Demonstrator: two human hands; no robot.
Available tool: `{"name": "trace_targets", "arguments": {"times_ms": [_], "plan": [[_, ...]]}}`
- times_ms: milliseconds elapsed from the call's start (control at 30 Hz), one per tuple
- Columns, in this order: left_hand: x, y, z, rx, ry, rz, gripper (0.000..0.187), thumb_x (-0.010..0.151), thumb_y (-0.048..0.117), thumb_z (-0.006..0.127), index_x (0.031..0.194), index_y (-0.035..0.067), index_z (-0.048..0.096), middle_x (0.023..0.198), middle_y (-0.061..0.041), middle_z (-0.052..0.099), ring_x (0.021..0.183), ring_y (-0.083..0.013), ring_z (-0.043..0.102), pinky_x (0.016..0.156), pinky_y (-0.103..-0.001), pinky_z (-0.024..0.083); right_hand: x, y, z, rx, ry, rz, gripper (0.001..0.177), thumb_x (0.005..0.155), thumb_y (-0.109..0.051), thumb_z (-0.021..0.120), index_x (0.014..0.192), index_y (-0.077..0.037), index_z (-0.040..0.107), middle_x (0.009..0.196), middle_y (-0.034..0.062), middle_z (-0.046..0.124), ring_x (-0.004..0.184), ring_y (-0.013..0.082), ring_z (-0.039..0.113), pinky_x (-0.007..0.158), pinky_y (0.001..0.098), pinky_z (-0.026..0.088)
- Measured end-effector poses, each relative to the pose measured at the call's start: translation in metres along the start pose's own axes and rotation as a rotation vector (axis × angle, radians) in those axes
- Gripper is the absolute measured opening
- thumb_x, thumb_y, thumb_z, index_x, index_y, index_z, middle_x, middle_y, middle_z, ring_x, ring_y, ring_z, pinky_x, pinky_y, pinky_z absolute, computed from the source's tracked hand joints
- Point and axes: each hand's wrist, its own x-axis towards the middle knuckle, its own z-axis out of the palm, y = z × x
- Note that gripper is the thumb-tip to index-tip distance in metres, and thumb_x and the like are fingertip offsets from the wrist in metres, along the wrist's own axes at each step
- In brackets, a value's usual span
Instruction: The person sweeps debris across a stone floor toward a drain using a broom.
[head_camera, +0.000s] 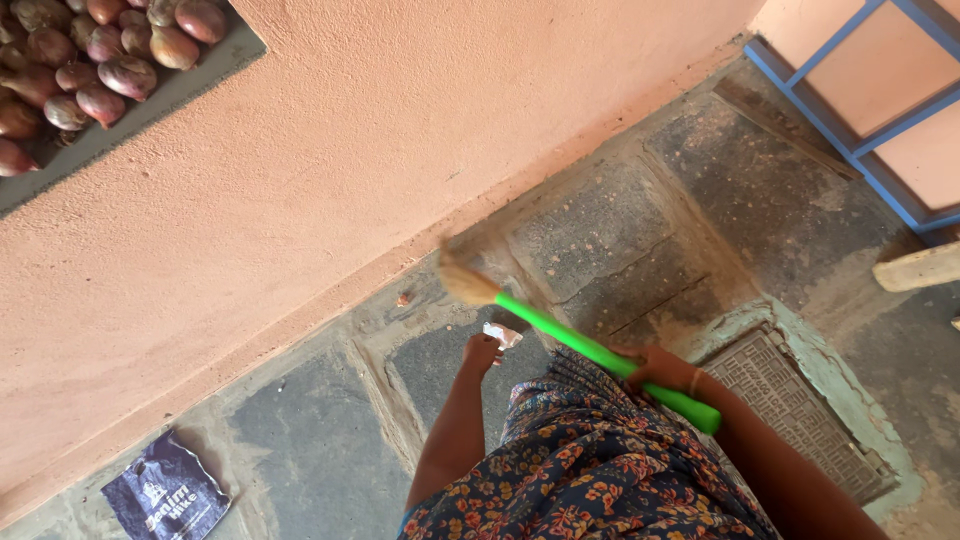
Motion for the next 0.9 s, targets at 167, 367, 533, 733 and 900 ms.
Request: {"name": "trace_targets", "arguments": {"times_ms": [167,367,533,733,900], "plan": [[0.004,-0.003,0.003,0.032,0.006,-0.031,0.031,0.09,0.019,0.067,0.105,-0.008,0.071,0.081,-0.018,0.076,0.063,-0.0229,0.073,0.055,-0.034,0.061,-0.057,-0.005,-0.003,0.134,0.017,0.053,0.091,0.073,-0.001,0.071,0.155,-0.027,0.043,0.077,0.0098,0.073,0.047,0.0146,0.056,0.043,0.0292,0.052],[0.018,-0.03,0.008,0.014,-0.03,-0.044,0.032,0.09,0.019,0.068,0.107,-0.008,0.071,0.081,-0.017,0.076,0.063,-0.0226,0.074,0.053,-0.034,0.061,-0.064,0.035,-0.067,0.209,0.248,0.016,0.084,0.078,-0.003,0.07,0.155,-0.024,0.044,0.072,0.015,0.07,0.046,0.0166,0.058,0.044,0.0307,0.053],[0.016,-0.025,0.019,0.023,-0.05,-0.047,0.031,0.09,0.019,0.07,0.105,-0.008,0.071,0.08,-0.018,0.076,0.06,-0.0234,0.072,0.052,-0.036,0.059,-0.041,0.05,-0.1,0.253,0.472,0.021,0.078,0.079,-0.003,0.069,0.153,-0.02,0.051,0.073,0.0152,0.068,0.049,0.0185,0.059,0.044,0.0344,0.051],[0.018,-0.02,0.023,0.102,-0.094,-0.038,0.03,0.091,0.022,0.069,0.103,-0.006,0.071,0.08,-0.016,0.076,0.06,-0.0231,0.072,0.052,-0.034,0.059,-0.004,0.05,-0.052,0.176,0.438,0.184,0.085,0.075,-0.001,0.072,0.153,-0.024,0.046,0.085,0.0202,0.077,0.055,0.0232,0.066,0.054,0.0369,0.059],[0.017,-0.016,0.024,0.089,-0.089,-0.016,0.028,0.089,0.018,0.068,0.099,-0.008,0.071,0.08,-0.017,0.076,0.062,-0.0221,0.074,0.054,-0.036,0.062,0.015,0.067,0.018,0.03,0.246,0.078,0.081,0.07,-0.003,0.076,0.147,-0.02,0.056,0.092,0.0137,0.079,0.059,0.0176,0.069,0.058,0.0311,0.061]]}}
